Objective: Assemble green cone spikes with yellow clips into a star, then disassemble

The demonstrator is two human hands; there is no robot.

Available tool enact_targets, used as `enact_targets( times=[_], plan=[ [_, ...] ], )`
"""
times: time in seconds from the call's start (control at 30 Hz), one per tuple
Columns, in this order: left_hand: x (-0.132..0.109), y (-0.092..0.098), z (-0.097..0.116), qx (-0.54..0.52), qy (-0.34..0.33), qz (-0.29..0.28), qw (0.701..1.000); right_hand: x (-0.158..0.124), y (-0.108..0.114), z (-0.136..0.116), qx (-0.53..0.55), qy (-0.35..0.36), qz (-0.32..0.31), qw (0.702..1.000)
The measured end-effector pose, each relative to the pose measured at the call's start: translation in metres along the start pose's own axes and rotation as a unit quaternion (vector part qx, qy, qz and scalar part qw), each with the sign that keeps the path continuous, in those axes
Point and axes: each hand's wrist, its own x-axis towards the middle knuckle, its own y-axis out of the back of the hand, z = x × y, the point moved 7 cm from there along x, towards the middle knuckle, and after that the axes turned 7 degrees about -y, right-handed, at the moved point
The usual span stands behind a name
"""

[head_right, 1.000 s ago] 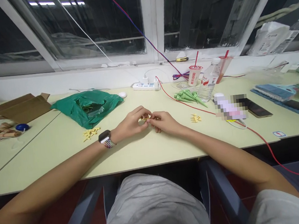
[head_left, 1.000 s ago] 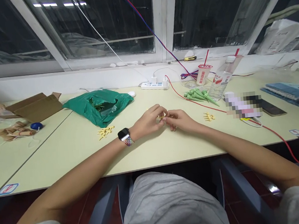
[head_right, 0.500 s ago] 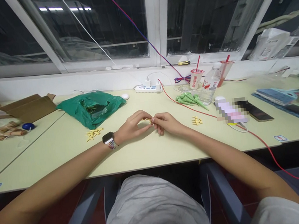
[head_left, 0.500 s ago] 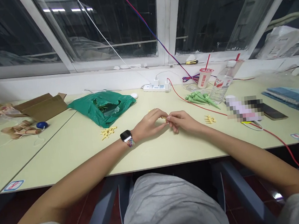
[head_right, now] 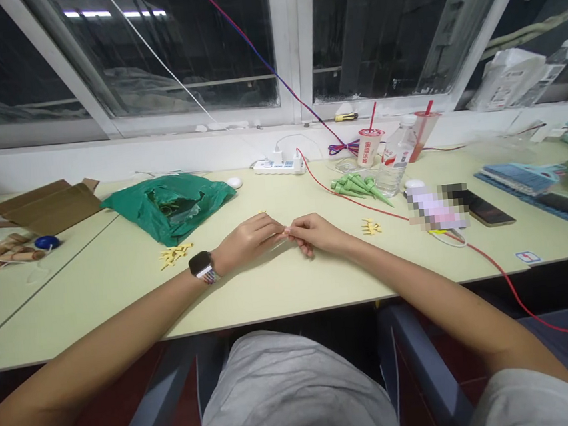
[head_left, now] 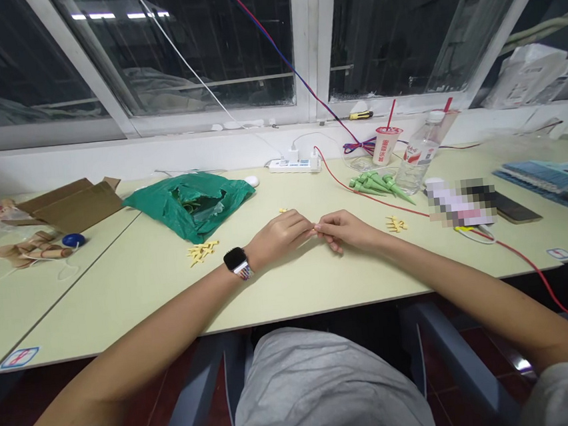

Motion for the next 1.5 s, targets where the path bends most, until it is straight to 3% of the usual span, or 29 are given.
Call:
enact_targets(
  times=[0.23, 0.5, 0.6, 0.7, 0.83, 1.0, 1.3, 1.5],
  plan=[
    [0.003, 0.002, 0.002, -0.039, 0.016, 0.003, 0.999, -0.006, 0.004, -0.009, -0.015, 0.015, -0.013, 1.0],
    [-0.002, -0.007, -0.006, -0.22, 0.216, 0.015, 0.951, -0.012, 0.005, -0.011, -0.097, 0.067, 0.004, 0.993],
    [-0.005, -0.012, -0.011, -0.236, 0.251, 0.013, 0.939, -0.015, 0.006, -0.016, -0.171, 0.127, 0.033, 0.977],
    [-0.01, -0.016, -0.017, -0.245, 0.279, 0.016, 0.928, -0.02, 0.006, -0.025, -0.256, 0.211, 0.066, 0.941],
    [-0.01, -0.012, -0.015, -0.269, 0.259, 0.054, 0.926, -0.023, 0.005, -0.03, -0.285, 0.25, 0.078, 0.922],
    [-0.004, -0.006, -0.006, -0.23, 0.201, 0.034, 0.952, -0.024, 0.008, -0.032, -0.284, 0.25, 0.105, 0.919],
    [-0.002, -0.007, -0.009, -0.185, 0.223, 0.009, 0.957, -0.029, 0.007, -0.038, -0.297, 0.304, 0.129, 0.896],
    [-0.003, -0.005, -0.008, -0.178, 0.237, 0.023, 0.955, -0.037, 0.0, -0.043, -0.31, 0.356, 0.133, 0.872]
  ],
)
